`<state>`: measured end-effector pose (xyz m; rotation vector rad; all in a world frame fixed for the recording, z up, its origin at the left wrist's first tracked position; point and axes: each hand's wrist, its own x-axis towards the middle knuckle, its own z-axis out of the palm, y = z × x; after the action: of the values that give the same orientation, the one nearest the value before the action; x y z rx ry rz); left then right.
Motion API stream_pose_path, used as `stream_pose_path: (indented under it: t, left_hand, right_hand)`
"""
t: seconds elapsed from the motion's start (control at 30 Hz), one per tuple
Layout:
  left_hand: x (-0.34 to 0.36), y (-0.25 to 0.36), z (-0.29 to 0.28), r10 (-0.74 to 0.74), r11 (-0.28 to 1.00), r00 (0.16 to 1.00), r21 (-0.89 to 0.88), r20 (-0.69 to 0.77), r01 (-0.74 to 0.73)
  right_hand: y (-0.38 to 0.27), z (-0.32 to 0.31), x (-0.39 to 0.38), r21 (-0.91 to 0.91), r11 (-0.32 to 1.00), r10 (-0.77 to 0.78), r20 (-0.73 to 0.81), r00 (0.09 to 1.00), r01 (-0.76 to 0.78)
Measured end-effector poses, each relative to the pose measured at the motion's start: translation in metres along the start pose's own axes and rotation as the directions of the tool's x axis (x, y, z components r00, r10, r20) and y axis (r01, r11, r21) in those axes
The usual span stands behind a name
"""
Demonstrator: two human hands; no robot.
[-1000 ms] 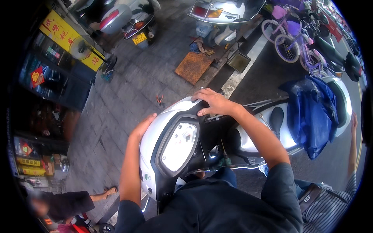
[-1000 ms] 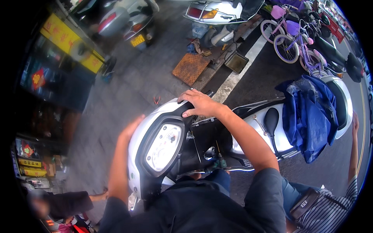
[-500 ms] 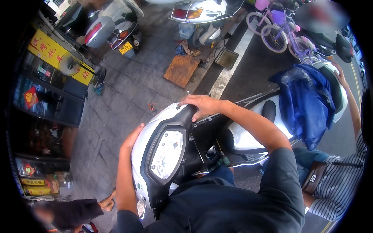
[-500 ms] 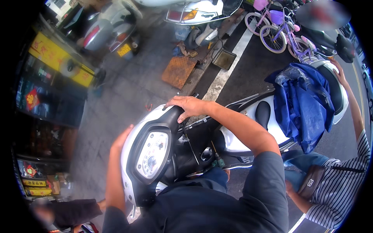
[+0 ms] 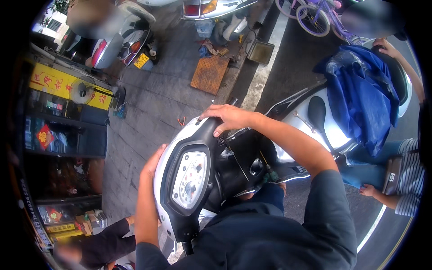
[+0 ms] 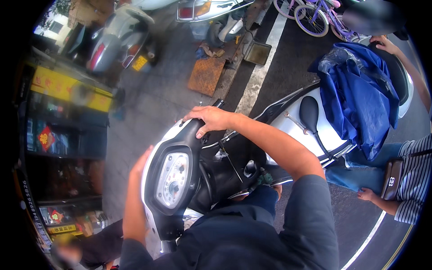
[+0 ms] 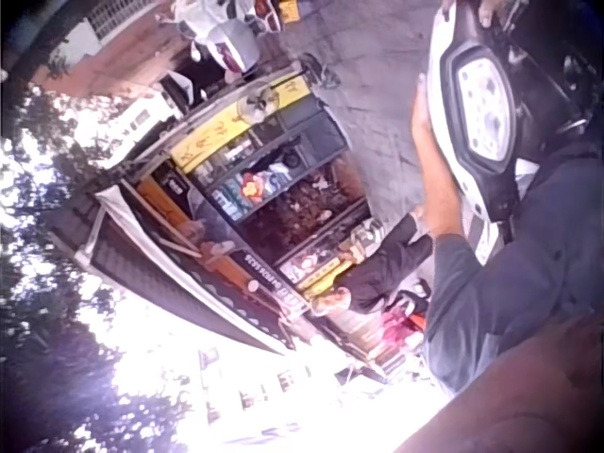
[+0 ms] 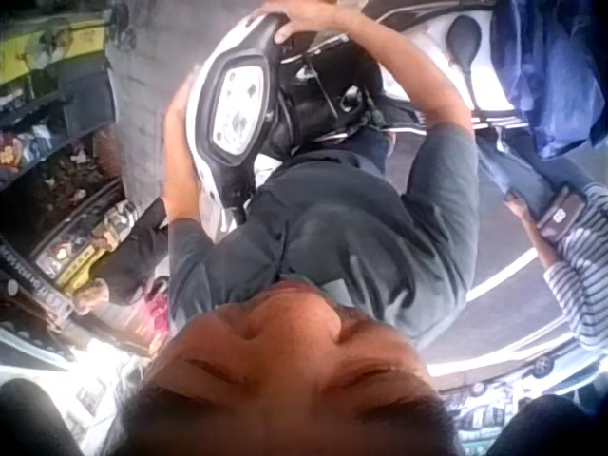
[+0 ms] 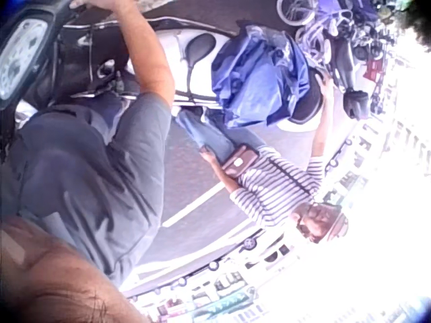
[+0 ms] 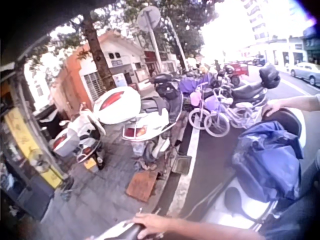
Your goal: The person repairs a white scooter parked on a city sidewalk. They remove the front fairing, adjust the handlebars and dashboard, and use a power drill to secure screws on the front panel and handlebar area. A second person stands nearby observing the process.
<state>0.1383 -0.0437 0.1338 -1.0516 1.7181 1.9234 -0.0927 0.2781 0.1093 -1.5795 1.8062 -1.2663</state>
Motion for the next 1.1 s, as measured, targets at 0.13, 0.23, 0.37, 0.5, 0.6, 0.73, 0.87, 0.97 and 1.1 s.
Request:
stream_pose_path:
  t: [0.13,0.23,0.37,0.5,0.6,0.73,0.87,0.97,1.1]
  left_hand:
    - [0.025,0.016,0.008,0.010,0.998,0.992,0.066,0.122,-0.018]
    - [0.049,0.032,0.017,0.000,0.980,0.983,0.193,0.183,-0.036]
    - [0.062,0.038,0.031,0.008,0.953,0.977,0.296,0.211,-0.071]
    - [0.062,0.056,0.056,-0.015,0.914,0.976,0.398,0.219,-0.075]
    - [0.058,0.067,0.078,0.018,0.898,0.983,0.430,0.182,-0.096]
    - [0.070,0.062,0.080,0.001,0.925,0.967,0.368,0.256,-0.099]
    - [0.071,0.071,0.088,-0.050,0.934,0.970,0.355,0.237,-0.039]
    - [0.061,0.075,0.102,-0.067,0.948,0.977,0.318,0.205,-0.002]
    - [0.077,0.045,0.042,0.175,0.687,0.982,0.706,0.069,-0.172]
  right_hand:
    - [0.008,0.013,-0.004,0.081,0.997,-0.005,-0.088,0.996,0.012]
    - [0.013,0.018,-0.008,0.067,0.997,-0.031,-0.152,0.988,0.042]
    - [0.016,0.026,-0.014,0.016,0.997,-0.072,-0.200,0.977,0.076]
    - [0.015,0.024,-0.024,0.016,1.000,-0.020,-0.252,0.967,0.025]
    - [0.018,0.022,-0.026,-0.007,0.999,-0.036,-0.267,0.963,0.035]
    - [0.018,0.032,-0.023,0.015,0.998,-0.049,-0.275,0.960,0.055]
    - [0.026,0.032,-0.025,-0.018,0.997,-0.079,-0.354,0.932,0.077]
    - [0.025,0.034,-0.023,-0.015,0.996,-0.089,-0.397,0.914,0.091]
    - [0.008,0.045,-0.016,-0.004,0.999,-0.051,-0.347,0.937,0.053]
